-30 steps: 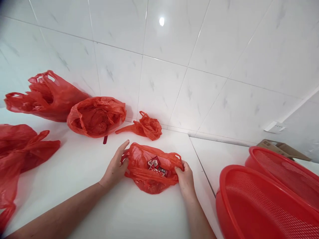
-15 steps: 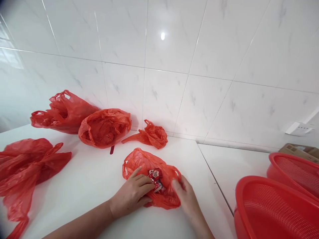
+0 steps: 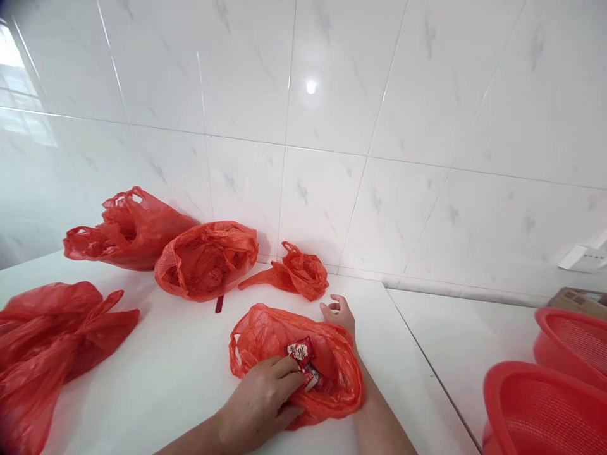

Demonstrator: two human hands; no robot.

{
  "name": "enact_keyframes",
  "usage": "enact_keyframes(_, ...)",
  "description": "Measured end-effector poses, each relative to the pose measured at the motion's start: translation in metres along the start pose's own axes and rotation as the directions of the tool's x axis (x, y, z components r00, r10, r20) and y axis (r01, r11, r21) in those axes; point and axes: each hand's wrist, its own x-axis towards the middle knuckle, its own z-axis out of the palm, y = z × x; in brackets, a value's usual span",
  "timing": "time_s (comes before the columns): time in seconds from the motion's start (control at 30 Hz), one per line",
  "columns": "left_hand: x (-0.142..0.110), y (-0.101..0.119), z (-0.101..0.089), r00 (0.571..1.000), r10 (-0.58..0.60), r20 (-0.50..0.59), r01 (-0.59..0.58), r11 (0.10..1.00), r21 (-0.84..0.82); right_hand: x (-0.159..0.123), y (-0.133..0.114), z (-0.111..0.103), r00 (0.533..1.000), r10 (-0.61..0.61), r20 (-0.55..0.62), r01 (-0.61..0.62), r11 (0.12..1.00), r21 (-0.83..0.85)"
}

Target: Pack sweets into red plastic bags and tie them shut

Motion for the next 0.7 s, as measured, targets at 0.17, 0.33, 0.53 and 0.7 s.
enact_keyframes(0.17,0.004,-0.008,0.009,1.000,0.001,-0.016,-0.002,1.000,-0.012,0.016,-0.003,0.032,0.969,-0.244,0.048,0.247,0.964,-0.093)
enact_keyframes(0.33,0.008,-0.011,0.017,0.998,-0.010,-0.055,0.011,1.000,0.014,0.012,0.001,0.031,0.933,-0.324,0.154,0.344,0.930,-0.131)
enact_keyframes(0.53,0.007,-0.007,0.010,0.997,-0.077,-0.006,0.077,0.996,-0.035,-0.011,-0.006,0.010,0.963,-0.241,0.121,0.242,0.970,0.006)
enact_keyframes(0.7,0.003,-0.004,0.005,0.993,-0.116,0.028,0.118,0.990,-0.083,-0.046,-0.019,-0.010,0.988,-0.125,0.091,0.084,0.929,0.361)
